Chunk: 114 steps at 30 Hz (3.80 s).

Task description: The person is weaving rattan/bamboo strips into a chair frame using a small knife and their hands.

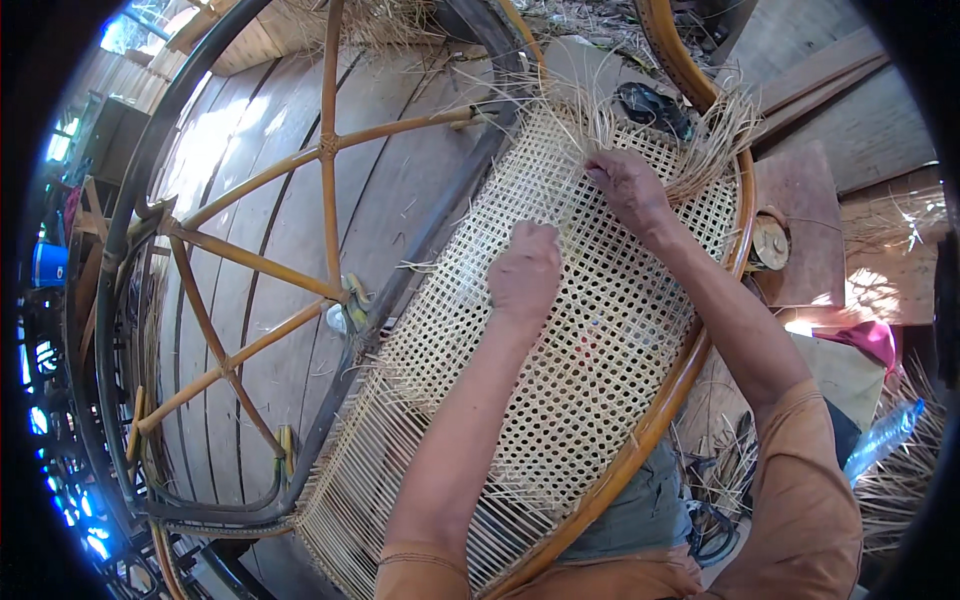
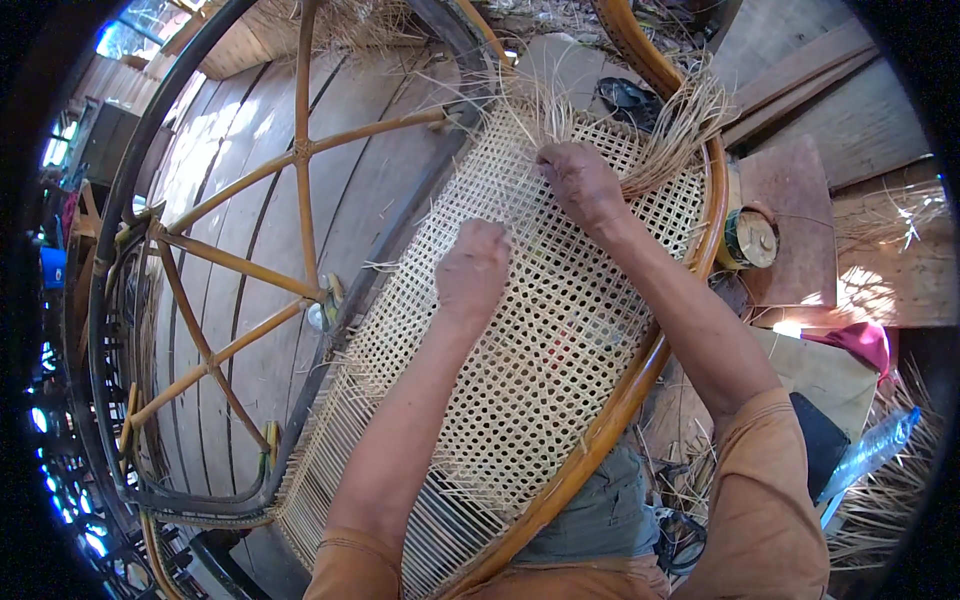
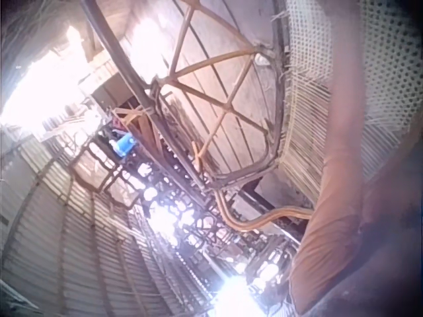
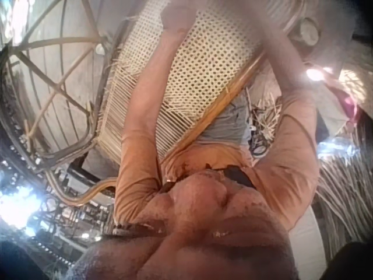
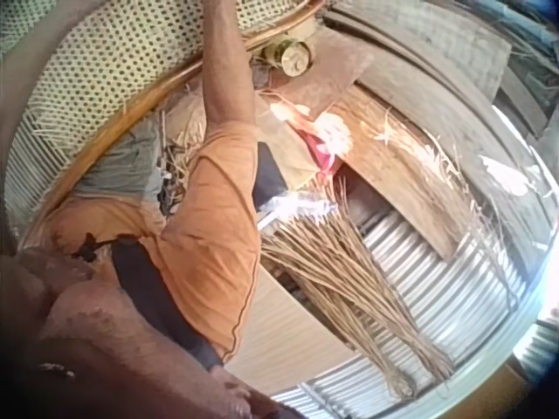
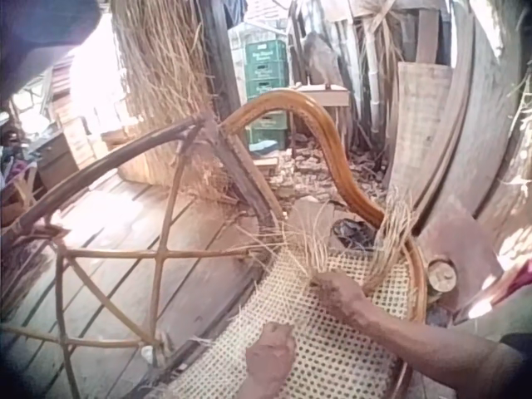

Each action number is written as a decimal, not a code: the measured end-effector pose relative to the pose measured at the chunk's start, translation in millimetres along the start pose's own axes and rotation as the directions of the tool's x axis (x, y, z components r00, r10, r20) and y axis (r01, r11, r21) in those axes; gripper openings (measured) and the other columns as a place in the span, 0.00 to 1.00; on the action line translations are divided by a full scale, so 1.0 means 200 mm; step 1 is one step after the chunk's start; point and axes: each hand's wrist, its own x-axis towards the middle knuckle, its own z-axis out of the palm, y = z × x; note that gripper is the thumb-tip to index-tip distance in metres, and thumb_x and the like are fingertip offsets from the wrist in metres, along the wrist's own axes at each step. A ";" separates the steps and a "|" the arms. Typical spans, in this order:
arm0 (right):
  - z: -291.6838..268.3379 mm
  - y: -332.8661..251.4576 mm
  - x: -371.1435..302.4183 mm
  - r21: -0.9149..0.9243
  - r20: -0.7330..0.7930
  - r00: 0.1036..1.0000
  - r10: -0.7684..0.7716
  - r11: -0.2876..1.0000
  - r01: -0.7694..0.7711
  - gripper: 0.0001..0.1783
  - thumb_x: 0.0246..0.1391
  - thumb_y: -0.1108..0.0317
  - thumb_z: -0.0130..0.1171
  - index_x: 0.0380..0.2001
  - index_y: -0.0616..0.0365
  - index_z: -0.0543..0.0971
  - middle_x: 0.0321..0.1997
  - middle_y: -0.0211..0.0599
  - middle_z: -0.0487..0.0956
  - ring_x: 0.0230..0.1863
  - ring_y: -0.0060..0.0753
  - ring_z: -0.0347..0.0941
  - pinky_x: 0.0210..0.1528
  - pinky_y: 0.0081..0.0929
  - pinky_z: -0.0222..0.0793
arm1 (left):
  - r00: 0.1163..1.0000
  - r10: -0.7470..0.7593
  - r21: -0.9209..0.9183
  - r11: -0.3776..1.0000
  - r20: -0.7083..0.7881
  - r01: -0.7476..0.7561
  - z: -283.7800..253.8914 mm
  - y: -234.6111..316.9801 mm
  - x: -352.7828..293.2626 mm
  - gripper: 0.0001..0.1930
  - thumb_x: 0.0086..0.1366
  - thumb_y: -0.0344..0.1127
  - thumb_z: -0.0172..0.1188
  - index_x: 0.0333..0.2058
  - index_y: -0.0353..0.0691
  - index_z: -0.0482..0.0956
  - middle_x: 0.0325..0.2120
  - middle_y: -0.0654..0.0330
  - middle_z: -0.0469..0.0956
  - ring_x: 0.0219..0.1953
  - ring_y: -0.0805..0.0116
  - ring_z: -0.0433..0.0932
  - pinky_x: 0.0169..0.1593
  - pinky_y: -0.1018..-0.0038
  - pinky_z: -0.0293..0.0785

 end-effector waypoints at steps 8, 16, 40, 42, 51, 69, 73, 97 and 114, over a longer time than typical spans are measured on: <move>0.01 -0.04 0.04 0.058 0.007 0.982 0.190 0.980 -0.190 0.09 0.49 0.66 0.58 0.33 0.59 0.77 0.32 0.45 0.77 0.37 0.49 0.74 0.40 0.39 0.70 | 0.986 -0.161 0.305 0.938 -0.034 0.163 0.04 -0.33 0.29 0.08 0.61 0.31 0.48 0.38 0.42 0.73 0.40 0.57 0.72 0.38 0.57 0.75 0.37 0.64 0.76; 0.04 0.00 0.07 -0.085 0.144 0.922 0.359 0.933 -0.350 0.15 0.50 0.60 0.58 0.37 0.58 0.76 0.37 0.44 0.77 0.41 0.49 0.74 0.44 0.41 0.69 | 0.931 -0.286 0.257 0.940 0.228 0.226 -0.19 -0.10 0.19 0.07 0.61 0.32 0.49 0.34 0.40 0.75 0.25 0.55 0.77 0.28 0.55 0.76 0.34 0.63 0.75; -0.57 -1.19 -1.37 0.640 0.659 0.544 0.518 -0.008 -0.768 0.10 0.61 0.65 0.50 0.34 0.62 0.75 0.21 0.29 0.75 0.22 0.19 0.70 0.25 0.17 0.68 | 0.730 -0.342 -0.399 0.663 0.592 0.634 -1.05 0.45 -1.55 0.10 0.60 0.37 0.58 0.29 0.34 0.75 0.15 0.64 0.70 0.19 0.80 0.64 0.24 0.78 0.65; -0.59 -0.99 -1.35 0.697 0.529 0.597 0.603 0.093 -0.711 0.10 0.60 0.67 0.51 0.33 0.62 0.75 0.20 0.29 0.74 0.20 0.19 0.70 0.23 0.17 0.67 | 0.666 -0.413 -0.298 0.661 0.622 0.688 -1.14 0.42 -1.58 0.11 0.59 0.38 0.58 0.28 0.34 0.76 0.15 0.64 0.70 0.19 0.81 0.65 0.24 0.78 0.64; -0.62 -0.60 -1.18 0.729 0.174 0.713 0.679 0.398 -0.557 0.07 0.56 0.69 0.55 0.30 0.62 0.77 0.21 0.27 0.73 0.20 0.14 0.67 0.23 0.14 0.63 | 0.780 -0.386 -0.218 0.813 0.492 0.540 -1.10 0.15 -1.39 0.12 0.60 0.39 0.57 0.29 0.35 0.74 0.18 0.58 0.73 0.22 0.69 0.71 0.29 0.72 0.68; -0.46 -0.47 -1.05 0.264 -0.169 0.907 0.387 0.904 -0.336 0.07 0.52 0.71 0.58 0.32 0.63 0.77 0.27 0.38 0.76 0.30 0.27 0.73 0.36 0.23 0.68 | 0.784 -0.332 0.066 0.934 0.524 0.351 -0.84 -0.30 -1.01 0.19 0.60 0.49 0.54 0.31 0.35 0.75 0.26 0.44 0.76 0.33 0.44 0.75 0.37 0.56 0.69; -0.52 -0.46 -1.11 0.457 -0.058 0.849 0.525 0.770 -0.445 0.07 0.55 0.69 0.57 0.33 0.62 0.77 0.24 0.31 0.75 0.28 0.20 0.71 0.33 0.21 0.68 | 0.814 -0.352 0.084 0.931 0.462 0.354 -0.89 -0.30 -1.09 0.17 0.60 0.47 0.54 0.30 0.37 0.76 0.25 0.46 0.76 0.32 0.46 0.76 0.36 0.58 0.69; -1.27 -0.95 -2.85 -0.503 0.273 0.485 0.831 0.553 -0.664 0.08 0.46 0.71 0.54 0.32 0.55 0.76 0.32 0.43 0.76 0.35 0.49 0.74 0.34 0.43 0.70 | 0.886 0.251 -0.724 0.679 0.389 0.125 -0.42 1.04 -1.08 0.19 0.62 0.40 0.56 0.46 0.32 0.72 0.27 0.50 0.77 0.29 0.62 0.76 0.36 0.70 0.71; -1.06 -0.66 -1.39 -0.290 0.478 0.730 0.488 0.872 -0.394 0.13 0.55 0.61 0.49 0.27 0.59 0.73 0.27 0.50 0.75 0.31 0.56 0.73 0.33 0.45 0.68 | 0.549 0.212 -0.587 0.354 0.809 0.728 -0.52 0.78 -1.37 0.13 0.65 0.42 0.53 0.41 0.39 0.74 0.21 0.72 0.66 0.20 0.84 0.63 0.24 0.85 0.60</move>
